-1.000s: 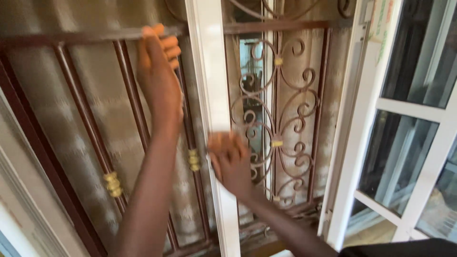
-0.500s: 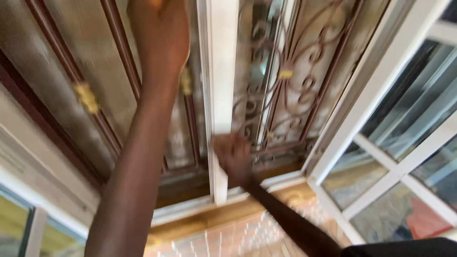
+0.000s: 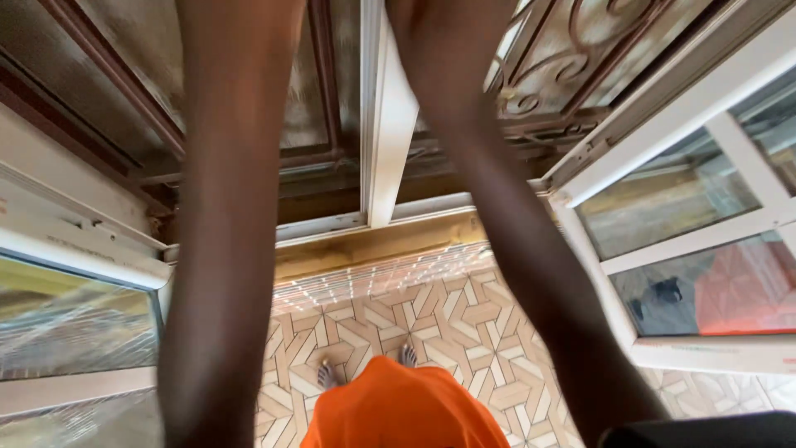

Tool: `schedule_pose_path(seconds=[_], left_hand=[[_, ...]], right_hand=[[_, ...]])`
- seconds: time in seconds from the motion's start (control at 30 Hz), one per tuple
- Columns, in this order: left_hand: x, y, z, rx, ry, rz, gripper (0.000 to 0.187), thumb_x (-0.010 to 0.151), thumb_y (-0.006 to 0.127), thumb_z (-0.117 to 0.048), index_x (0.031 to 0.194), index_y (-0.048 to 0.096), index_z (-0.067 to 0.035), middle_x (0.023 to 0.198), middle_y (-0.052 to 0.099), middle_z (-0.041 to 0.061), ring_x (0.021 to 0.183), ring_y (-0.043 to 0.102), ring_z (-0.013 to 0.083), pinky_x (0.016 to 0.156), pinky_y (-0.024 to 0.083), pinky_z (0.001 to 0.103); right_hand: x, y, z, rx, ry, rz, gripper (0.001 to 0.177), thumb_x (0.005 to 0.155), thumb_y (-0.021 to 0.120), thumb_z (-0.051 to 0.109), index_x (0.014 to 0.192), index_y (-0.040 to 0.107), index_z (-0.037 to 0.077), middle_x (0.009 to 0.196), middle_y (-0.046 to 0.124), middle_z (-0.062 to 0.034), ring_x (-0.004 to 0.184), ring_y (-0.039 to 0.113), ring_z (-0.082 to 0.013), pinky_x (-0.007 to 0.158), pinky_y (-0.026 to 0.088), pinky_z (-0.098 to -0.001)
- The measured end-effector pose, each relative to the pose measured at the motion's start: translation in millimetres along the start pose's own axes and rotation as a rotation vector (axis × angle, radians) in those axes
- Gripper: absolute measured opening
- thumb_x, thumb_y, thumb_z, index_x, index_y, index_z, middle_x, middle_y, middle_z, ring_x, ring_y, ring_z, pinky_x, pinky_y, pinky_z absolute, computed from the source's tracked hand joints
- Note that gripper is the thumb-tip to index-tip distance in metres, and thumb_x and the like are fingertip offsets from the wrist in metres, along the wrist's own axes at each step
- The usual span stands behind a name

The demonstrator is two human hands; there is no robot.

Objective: Cleaning a glass window and its white aluminum frame using a damp cloth and a bucket of water.

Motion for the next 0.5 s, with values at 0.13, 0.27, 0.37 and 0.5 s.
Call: schedule_pose_path(seconds=[0.13,0.27,0.37,0.5], left_hand=[[-17.4,2.4,1.8,-0.007,0.013,0.006,0.022,0.119,0.05,-0.016,0.126,0.065,-0.002,0.107,0.067,0.006,0.095,0.062,0.0144,0.085,0.052,0.033],[-59.7,11.0,75.2,-0.201,-0.136,0.091,0.019,0.114,0.053,-0.019,0.115,0.067,-0.005,0.103,0.069,0.005,0.092,0.065,0.0134,0.084,0.056,0.03],[-108.6,11.2,130.4,-0.077,-0.349,0.121,0.023,0.108,0.054,-0.019,0.118,0.069,-0.006,0.108,0.074,0.006,0.097,0.069,0.0146,0.09,0.057,0.031],[-169.1,11.3,204.4,-0.124,-0.505,0.085,0.023,0.107,0.053,-0.02,0.117,0.07,-0.008,0.108,0.075,0.004,0.099,0.071,0.013,0.089,0.059,0.029]], right_hand=[[-29.4,5.6,2.4,0.061,0.046,-0.055,0.048,0.096,0.072,0.033,0.125,0.05,0.001,0.142,0.039,-0.0305,0.133,0.041,-0.0481,0.113,0.032,-0.0653],[-145.7,25.6,5.8,0.202,0.207,0.121,0.031,0.112,0.07,0.035,0.139,0.059,0.026,0.15,0.043,-0.0069,0.146,0.038,-0.0308,0.116,0.034,-0.0545],[-198.6,16.2,19.6,0.123,0.061,0.25,0.036,0.097,0.067,0.027,0.132,0.066,0.025,0.142,0.047,-0.0145,0.137,0.037,-0.038,0.109,0.034,-0.0551],[-261.1,23.3,18.6,0.189,0.081,0.282,0.035,0.095,0.072,0.021,0.129,0.064,0.021,0.136,0.048,-0.0155,0.131,0.04,-0.0395,0.108,0.037,-0.0538]])
Point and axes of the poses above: each hand's wrist, its own x-axis towards the middle knuckle, its own y-axis out of the palm, z = x × y, the point moved 6 cm from there along x, towards the middle knuckle
